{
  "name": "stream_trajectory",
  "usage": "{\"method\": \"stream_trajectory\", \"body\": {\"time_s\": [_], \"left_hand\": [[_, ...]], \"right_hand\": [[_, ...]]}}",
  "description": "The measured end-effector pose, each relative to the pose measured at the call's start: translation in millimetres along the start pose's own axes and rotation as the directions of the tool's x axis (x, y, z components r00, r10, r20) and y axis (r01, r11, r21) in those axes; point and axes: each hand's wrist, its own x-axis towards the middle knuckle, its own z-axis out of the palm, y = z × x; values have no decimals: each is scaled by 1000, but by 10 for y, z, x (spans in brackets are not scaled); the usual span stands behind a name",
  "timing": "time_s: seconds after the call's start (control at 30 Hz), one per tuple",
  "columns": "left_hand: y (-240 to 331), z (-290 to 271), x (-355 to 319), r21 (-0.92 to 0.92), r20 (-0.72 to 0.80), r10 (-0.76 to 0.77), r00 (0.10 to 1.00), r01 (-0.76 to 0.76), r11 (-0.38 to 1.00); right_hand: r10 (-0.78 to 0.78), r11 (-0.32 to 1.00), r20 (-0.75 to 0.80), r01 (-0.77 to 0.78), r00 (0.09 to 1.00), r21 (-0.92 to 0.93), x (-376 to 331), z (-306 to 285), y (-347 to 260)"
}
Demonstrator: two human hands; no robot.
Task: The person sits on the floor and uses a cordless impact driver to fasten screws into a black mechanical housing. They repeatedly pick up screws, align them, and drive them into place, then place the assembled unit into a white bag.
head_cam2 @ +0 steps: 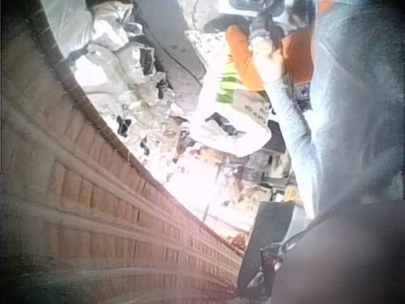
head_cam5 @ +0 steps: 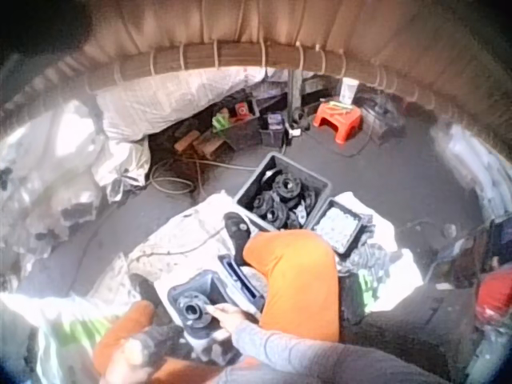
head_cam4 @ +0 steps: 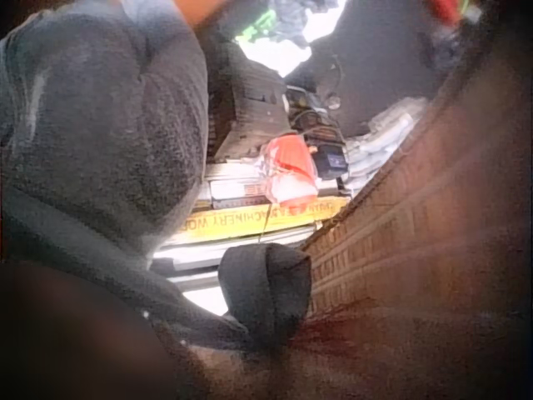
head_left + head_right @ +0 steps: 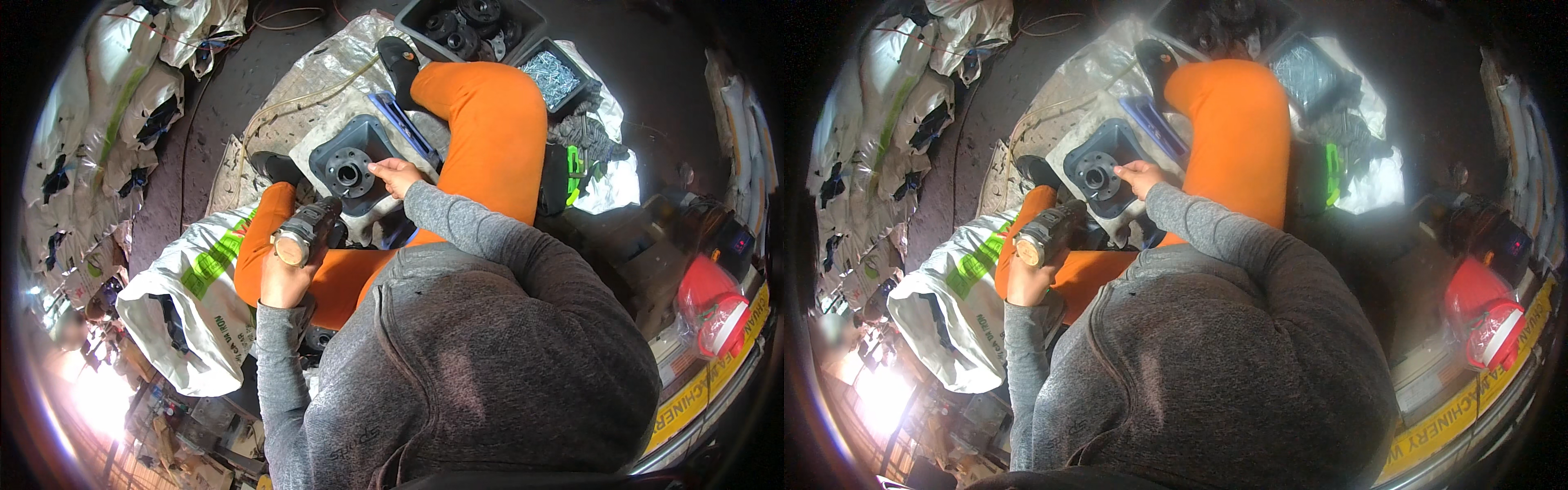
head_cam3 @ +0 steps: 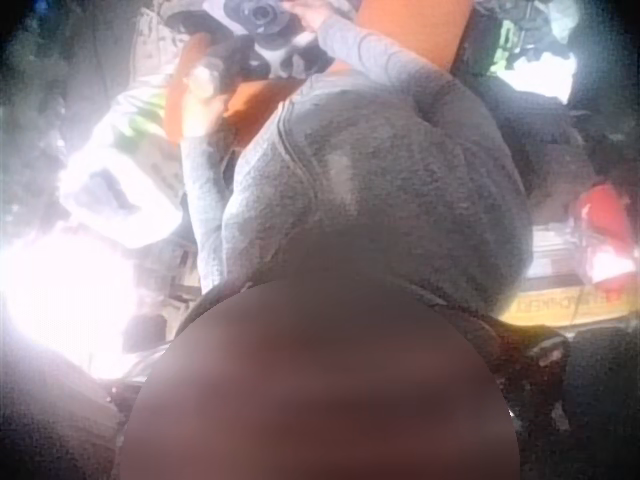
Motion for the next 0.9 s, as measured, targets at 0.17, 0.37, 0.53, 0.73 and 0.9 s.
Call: {"method": "stream_trajectory", "body": {"time_s": [0.17,0.37,0.53,0.73,0.9], "left_hand": [[116,-24,116,111,43,42,998,-47,993],[166,-50,242,79,144,-65,987,54,995],[116,6,293,96,133,28,991,-41,995],[-12,88,302,19,122,11,992,-13,1000],[-12,126,260,41,114,-26,993,21,999]], "right_hand": [[-9,1000,-4,9,1000,3,-29,17,-42],[-30,994,-19,32,999,103,26,53,-7],[-118,992,-40,120,992,49,123,71,132],[-129,985,-77,119,989,-124,127,62,186],[-240,969,-44,237,970,-71,177,53,207]]}}
